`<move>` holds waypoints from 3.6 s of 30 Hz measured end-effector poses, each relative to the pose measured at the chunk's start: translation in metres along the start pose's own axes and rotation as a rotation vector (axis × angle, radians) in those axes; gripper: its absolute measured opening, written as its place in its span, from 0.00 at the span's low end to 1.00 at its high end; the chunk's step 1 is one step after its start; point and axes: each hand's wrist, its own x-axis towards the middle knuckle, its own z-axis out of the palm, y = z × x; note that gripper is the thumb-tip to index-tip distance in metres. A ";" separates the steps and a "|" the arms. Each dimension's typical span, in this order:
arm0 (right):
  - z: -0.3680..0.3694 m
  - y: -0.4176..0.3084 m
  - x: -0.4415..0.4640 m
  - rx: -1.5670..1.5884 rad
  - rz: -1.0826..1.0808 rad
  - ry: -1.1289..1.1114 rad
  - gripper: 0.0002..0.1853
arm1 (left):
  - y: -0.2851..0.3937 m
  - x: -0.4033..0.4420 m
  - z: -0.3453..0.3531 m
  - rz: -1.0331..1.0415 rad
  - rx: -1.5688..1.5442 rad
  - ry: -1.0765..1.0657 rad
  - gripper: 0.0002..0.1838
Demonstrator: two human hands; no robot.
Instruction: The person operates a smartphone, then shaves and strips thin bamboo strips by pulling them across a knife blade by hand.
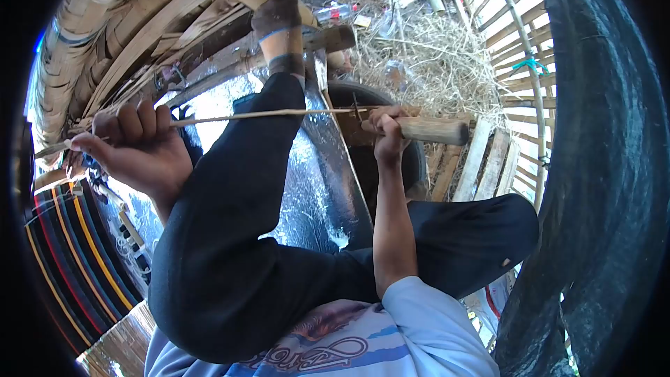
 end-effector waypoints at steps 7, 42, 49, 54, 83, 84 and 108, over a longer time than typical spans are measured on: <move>-0.006 0.008 -0.002 -0.008 0.061 -0.020 0.07 | 0.001 -0.002 -0.001 -0.033 0.001 -0.005 0.31; -0.078 0.006 -0.005 0.601 0.105 0.892 0.11 | -0.007 0.001 0.022 0.005 0.033 0.085 0.29; -0.084 -0.016 -0.020 0.526 0.128 0.883 0.08 | -0.014 0.020 0.044 -0.176 0.005 -0.207 0.30; -0.064 -0.042 -0.031 0.131 0.076 0.816 0.07 | -0.012 0.027 0.047 -0.335 -0.051 -0.434 0.30; 0.014 -0.023 -0.036 -0.022 -0.115 0.402 0.05 | 0.008 -0.014 -0.012 -0.323 -0.155 -0.315 0.35; 0.018 -0.028 -0.035 -0.024 -0.108 0.400 0.05 | 0.007 -0.014 -0.015 -0.324 -0.152 -0.308 0.35; 0.019 -0.007 -0.036 -0.233 -0.139 0.028 0.05 | -0.001 -0.009 -0.038 -0.294 -0.301 -0.527 0.34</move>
